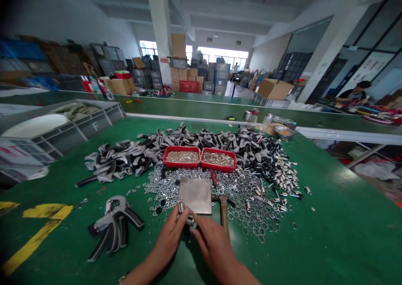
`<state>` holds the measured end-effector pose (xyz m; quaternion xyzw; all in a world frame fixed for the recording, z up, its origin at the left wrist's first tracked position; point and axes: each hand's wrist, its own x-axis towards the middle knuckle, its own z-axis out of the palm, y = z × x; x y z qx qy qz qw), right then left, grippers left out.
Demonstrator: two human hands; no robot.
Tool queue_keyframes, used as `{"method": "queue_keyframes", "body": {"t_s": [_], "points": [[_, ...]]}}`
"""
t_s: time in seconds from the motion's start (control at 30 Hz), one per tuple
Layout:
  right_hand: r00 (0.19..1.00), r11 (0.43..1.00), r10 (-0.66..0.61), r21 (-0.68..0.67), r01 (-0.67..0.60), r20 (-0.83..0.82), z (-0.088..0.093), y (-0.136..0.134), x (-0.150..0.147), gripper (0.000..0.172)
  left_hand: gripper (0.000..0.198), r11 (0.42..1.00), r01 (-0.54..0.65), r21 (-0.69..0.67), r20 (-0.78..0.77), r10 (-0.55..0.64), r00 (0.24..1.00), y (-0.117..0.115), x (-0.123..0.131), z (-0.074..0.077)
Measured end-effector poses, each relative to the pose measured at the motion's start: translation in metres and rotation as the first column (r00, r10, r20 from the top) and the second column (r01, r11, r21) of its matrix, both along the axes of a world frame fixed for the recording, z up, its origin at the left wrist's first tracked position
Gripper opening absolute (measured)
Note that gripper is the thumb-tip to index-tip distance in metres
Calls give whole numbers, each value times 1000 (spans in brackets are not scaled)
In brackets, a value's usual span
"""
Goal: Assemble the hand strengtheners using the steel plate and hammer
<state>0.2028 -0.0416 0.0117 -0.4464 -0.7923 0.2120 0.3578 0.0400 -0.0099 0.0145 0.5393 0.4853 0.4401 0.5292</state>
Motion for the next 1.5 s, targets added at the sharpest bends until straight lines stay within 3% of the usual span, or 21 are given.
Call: {"method": "queue_keyframes", "body": {"t_s": [0.07, 0.13, 0.2, 0.33, 0.43, 0.53, 0.6, 0.67, 0.77, 0.8, 0.83, 0.9, 0.97, 1.07, 1.17, 1.23, 1.4, 1.47, 1.5], "points": [[984, 989, 72, -142, -49, 162, 1, 17, 25, 45, 41, 999, -46, -14, 6, 46, 999, 13, -3, -6], [945, 974, -54, -191, 121, 323, 1, 43, 66, 38, 41, 997, -83, -8, 2, 83, 997, 25, -8, -8], [816, 882, -361, -120, 456, 451, 0, 75, 118, 25, 43, 995, -104, -2, -7, 104, 995, 35, -13, -7], [570, 669, -608, -30, 743, 553, -4, 137, 205, 22, 46, 991, -126, -52, -9, 126, 992, 48, -8, -9], [449, 557, -649, -18, 830, 614, -11, 168, 228, 27, 47, 996, -48, -70, 8, 49, 999, 51, 7, -11], [416, 516, -645, -36, 856, 640, -10, 182, 229, 24, 46, 993, 8, -118, 73, 1, 997, 50, 19, -11], [439, 531, -646, -45, 846, 625, -1, 183, 226, 22, 44, 979, -27, -202, 199, 68, 978, 50, 22, -11], [485, 573, -646, -46, 818, 590, 11, 174, 216, 26, 42, 949, -71, -308, 368, 187, 911, 49, 23, -12], [693, 697, -591, -171, 696, 414, 27, 135, 171, 30, 40, 916, -74, -395, 525, 291, 800, 47, 25, -13], [837, 772, -535, -337, 539, 115, 31, 116, 147, 30, 40, 916, -68, -396, 541, 292, 789, 45, 26, -12], [874, 817, -457, -467, 339, -165, 34, 96, 121, 33, 39, 920, -63, -387, 545, 283, 789, 42, 28, -10], [790, 817, -424, -563, 122, -444, 35, 58, 68, 32, 38, 935, -43, -351, 542, 241, 805, 36, 32, -5], [726, 832, -405, -552, 43, -555, 31, 33, 28, 29, 38, 951, -2, -310, 539, 178, 823, 28, 33, 1], [778, 866, -347, -497, 52, -524, 24, 19, 3, 25, 37, 969, 27, -246, 490, 101, 866, 16, 27, 4], [921, 928, -246, -349, 134, -302, 21, 14, 5, 21, 36, 986, -44, -161, 356, 99, 929, 7, 14, 4], [965, 955, -185, -266, 133, -183, 21, 9, 8, 19, 37, 991, -52, -122, 275, 84, 958, 2, 7, 6], [988, 988, -45, -151, 22, -150, 26, 0, 8, 21, 39, 995, 50, -91, 179, -33, 983, -6, -6, 24], [976, 977, -16, -210, -31, -216, 29, 0, 5, 18, 36, 998, 50, -42, 105, -45, 993, -7, -8, 30], [953, 950, -38, -307, -59, -300, 31, 0, 2, 14, 35, 999, 41, -9, 56, -40, 998, -7, -9, 31]]}}
